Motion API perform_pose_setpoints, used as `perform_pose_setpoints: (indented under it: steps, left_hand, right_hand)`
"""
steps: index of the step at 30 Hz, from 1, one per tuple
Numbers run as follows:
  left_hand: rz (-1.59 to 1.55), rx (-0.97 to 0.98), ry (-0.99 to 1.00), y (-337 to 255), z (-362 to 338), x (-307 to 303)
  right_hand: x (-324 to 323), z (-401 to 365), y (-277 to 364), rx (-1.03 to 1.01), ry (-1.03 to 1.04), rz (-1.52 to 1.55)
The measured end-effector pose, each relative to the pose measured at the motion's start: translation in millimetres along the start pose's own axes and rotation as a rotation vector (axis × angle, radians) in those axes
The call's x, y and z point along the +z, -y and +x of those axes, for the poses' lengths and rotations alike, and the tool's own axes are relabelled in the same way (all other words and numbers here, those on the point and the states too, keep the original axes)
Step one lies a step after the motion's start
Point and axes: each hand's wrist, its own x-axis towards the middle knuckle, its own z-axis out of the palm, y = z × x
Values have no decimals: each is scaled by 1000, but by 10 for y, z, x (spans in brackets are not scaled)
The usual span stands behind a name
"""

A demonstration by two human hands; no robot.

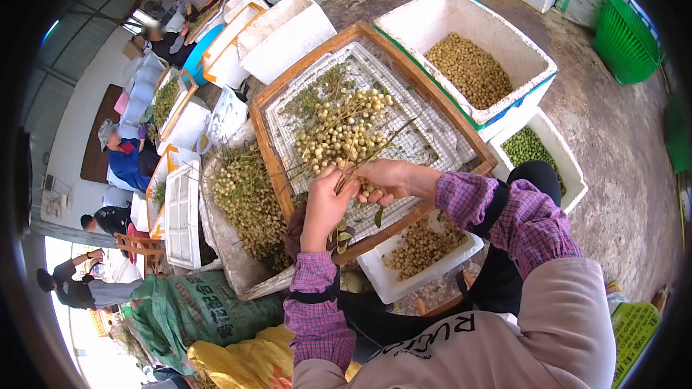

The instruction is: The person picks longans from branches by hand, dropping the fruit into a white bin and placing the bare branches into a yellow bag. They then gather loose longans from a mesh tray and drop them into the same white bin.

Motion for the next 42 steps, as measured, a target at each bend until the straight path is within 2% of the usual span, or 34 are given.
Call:
perform_pose_setpoints:
  steps: [4, 8, 14, 17, 20, 21, 24, 25, 28, 30, 32, 33, 36, 37, 40, 42]
  left_hand:
    - [-26, 1, -73, 177, -29, 98]
    - [-173, -94, -130, 193, -54, 118]
    - [-705, -445, -169, -2, -43, -2]
    - [-896, -493, -249, 136, -46, -98]
    - [-986, -552, -317, 152, -46, -180]
    - [-970, -547, -317, 184, -56, -185]
    - [-584, -513, -295, 140, -53, -146]
    - [-496, -449, -244, 207, -63, -130]
    - [-301, -275, -292, 193, -28, -17]
    - [-384, -238, -161, 25, -9, -33]
    - [-469, -239, 2, -18, -17, -45]
    - [-308, -102, 8, 20, 11, -2]
    - [-43, -67, 99, -222, 6, 29]
    - [-42, -28, 63, -262, 4, 84]
    - [78, 65, -37, -162, 7, 225]
    - [8, -18, -25, -114, 7, 276]
  right_hand:
    - [68, -90, 106, 3, -27, -27]
    - [128, -165, 169, 6, -22, -151]
    - [57, -101, 125, -44, 119, 35]
    - [-117, -12, 101, -100, 377, 260]
    - [-21, 10, 69, -245, 5, 106]
    - [-61, 42, 37, -261, -7, 140]
    - [-42, 28, 76, -139, -26, 345]
    - [-22, 8, 96, -110, -25, 330]
    - [11, -43, 147, -45, -40, 246]
    - [-12, -30, 137, -27, -73, 137]
    - [-83, 74, 56, -55, -15, 226]
    - [-121, 123, 14, -70, 12, 270]
    - [-123, 189, -63, -64, -137, 249]
    - [-60, 202, -86, -122, -207, 264]
    - [-11, 218, -109, -93, -369, 187]
    - [-53, 207, -127, -105, -262, 311]
